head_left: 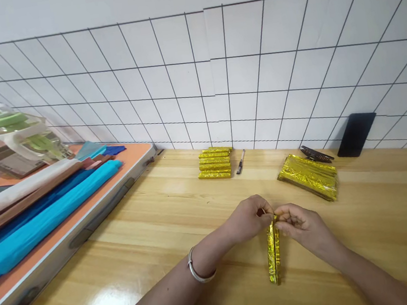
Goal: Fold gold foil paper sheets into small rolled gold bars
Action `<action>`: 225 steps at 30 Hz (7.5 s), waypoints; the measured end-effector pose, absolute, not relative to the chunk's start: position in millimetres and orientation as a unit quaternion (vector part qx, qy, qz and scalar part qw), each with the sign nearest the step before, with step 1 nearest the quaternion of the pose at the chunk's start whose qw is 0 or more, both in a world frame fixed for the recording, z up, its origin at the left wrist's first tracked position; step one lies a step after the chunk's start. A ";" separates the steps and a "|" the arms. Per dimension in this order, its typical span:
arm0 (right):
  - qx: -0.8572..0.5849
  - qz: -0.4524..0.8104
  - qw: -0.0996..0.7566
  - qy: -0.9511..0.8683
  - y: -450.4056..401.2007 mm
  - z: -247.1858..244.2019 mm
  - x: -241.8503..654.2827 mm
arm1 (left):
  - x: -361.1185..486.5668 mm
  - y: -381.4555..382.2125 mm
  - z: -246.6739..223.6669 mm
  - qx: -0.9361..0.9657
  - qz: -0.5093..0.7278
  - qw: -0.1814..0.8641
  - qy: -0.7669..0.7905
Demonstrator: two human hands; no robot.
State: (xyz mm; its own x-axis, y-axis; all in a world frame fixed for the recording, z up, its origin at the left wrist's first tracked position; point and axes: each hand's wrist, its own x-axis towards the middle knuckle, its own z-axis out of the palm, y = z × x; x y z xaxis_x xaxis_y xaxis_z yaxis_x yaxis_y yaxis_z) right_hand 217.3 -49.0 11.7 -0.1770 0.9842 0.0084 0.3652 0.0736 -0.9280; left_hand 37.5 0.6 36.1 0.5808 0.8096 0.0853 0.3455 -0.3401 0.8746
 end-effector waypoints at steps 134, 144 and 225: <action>-0.405 -0.226 0.155 -0.873 -52.3 -2.5 229.3 | 40.7 18.3 -6.1 0.497 0.390 0.701 0.331; -0.378 -0.215 0.135 -0.890 -53.4 2.6 227.9 | 36.9 21.7 -4.3 0.507 0.357 0.706 0.342; -0.510 0.356 0.643 -0.447 -27.9 2.2 245.3 | 46.2 14.4 -2.8 0.376 0.509 0.710 0.309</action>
